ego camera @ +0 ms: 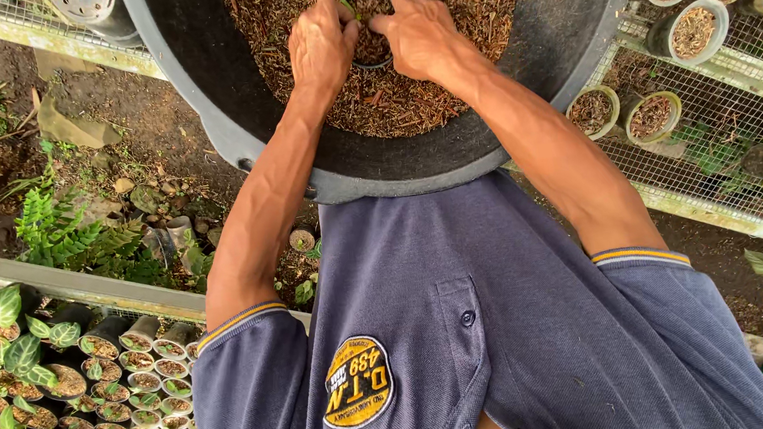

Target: The person fills small plastic pots with a bark-like growing medium from a large basin, presses the medium into each pot, places a small seedling into the filled pot, and sets the finished pots onto a wire mesh rack alongside other potted seedlings. At the end they pick up empty pots to continue filling.

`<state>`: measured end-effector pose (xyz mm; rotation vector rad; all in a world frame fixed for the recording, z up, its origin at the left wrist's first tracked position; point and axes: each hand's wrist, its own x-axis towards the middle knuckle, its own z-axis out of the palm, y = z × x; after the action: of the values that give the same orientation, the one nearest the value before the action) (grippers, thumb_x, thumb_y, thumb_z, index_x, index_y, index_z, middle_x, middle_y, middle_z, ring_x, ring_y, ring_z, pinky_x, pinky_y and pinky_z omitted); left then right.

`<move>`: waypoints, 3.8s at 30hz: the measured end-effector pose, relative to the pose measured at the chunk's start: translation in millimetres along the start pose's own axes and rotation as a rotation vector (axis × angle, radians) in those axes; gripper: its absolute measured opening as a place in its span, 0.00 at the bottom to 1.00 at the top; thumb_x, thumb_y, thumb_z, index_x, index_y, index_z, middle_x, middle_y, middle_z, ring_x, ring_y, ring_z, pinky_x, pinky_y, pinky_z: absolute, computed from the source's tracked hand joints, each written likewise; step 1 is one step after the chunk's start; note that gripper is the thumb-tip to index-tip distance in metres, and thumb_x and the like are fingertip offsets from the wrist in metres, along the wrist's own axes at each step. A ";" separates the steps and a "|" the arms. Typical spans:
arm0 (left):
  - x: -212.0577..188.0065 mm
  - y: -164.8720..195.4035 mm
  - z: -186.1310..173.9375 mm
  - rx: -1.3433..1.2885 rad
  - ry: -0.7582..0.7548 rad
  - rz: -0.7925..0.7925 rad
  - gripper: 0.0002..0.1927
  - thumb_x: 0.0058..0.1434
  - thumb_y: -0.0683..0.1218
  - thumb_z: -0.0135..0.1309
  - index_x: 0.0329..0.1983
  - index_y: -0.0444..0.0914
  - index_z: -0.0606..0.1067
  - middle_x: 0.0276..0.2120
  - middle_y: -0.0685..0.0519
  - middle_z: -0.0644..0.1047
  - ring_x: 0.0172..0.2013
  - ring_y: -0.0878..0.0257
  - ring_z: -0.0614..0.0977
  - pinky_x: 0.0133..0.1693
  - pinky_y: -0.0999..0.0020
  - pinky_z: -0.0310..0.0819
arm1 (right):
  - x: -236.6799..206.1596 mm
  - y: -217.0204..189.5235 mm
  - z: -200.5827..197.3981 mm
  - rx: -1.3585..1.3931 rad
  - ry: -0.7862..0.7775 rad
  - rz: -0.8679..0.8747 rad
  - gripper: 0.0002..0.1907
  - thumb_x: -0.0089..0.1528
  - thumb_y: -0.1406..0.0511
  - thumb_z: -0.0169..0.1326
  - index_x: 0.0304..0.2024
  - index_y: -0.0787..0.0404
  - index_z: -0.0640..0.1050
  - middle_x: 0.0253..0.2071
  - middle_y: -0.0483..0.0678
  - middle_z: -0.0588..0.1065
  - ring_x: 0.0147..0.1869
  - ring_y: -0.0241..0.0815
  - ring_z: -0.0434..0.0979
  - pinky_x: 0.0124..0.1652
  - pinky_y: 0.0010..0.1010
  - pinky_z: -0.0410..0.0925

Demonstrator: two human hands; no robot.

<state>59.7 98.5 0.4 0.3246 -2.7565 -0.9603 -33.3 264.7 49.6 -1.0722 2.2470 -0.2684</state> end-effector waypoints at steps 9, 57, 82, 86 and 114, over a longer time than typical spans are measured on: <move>-3.5 -0.2 5.2 0.017 -0.040 -0.009 0.27 0.58 0.32 0.59 0.59 0.34 0.65 0.28 0.50 0.82 0.24 0.59 0.83 0.24 0.63 0.81 | -4.3 -7.3 1.0 -0.003 0.030 -0.027 0.19 0.64 0.76 0.45 0.50 0.58 0.84 0.56 0.68 0.66 0.57 0.61 0.70 0.55 0.49 0.69; -14.3 13.3 1.4 -0.088 -0.181 -0.072 0.22 0.59 0.40 0.65 0.52 0.30 0.68 0.41 0.36 0.82 0.37 0.49 0.87 0.35 0.61 0.86 | -1.3 24.8 49.3 -0.116 -0.262 0.191 0.16 0.57 0.76 0.56 0.48 0.64 0.80 0.51 0.61 0.73 0.50 0.54 0.75 0.55 0.45 0.71; -1.6 11.7 -0.4 -0.325 -0.171 -0.105 0.24 0.64 0.28 0.45 0.63 0.33 0.66 0.46 0.42 0.82 0.42 0.55 0.86 0.40 0.64 0.88 | 41.0 39.4 -8.2 0.351 0.199 -0.173 0.21 0.67 0.78 0.50 0.59 0.58 0.80 0.41 0.56 0.80 0.35 0.50 0.82 0.30 0.41 0.78; -3.5 11.9 -3.4 -0.356 -0.129 -0.100 0.25 0.63 0.29 0.48 0.63 0.33 0.66 0.45 0.41 0.82 0.41 0.54 0.86 0.40 0.62 0.86 | 39.4 36.1 -0.5 0.309 0.502 -0.393 0.15 0.62 0.78 0.56 0.50 0.64 0.82 0.41 0.55 0.82 0.39 0.44 0.83 0.35 0.32 0.77; 21.4 12.3 -12.7 -0.024 0.074 -0.093 0.06 0.61 0.41 0.63 0.41 0.36 0.81 0.36 0.44 0.84 0.30 0.54 0.86 0.32 0.59 0.83 | 35.8 21.5 5.2 0.267 0.578 -0.121 0.14 0.55 0.65 0.73 0.35 0.63 0.80 0.26 0.49 0.78 0.30 0.43 0.80 0.31 0.36 0.74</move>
<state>40.9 94.6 20.4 0.4790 -2.6813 -0.9822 -60.6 252.1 20.2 -1.0812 2.5366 -1.0101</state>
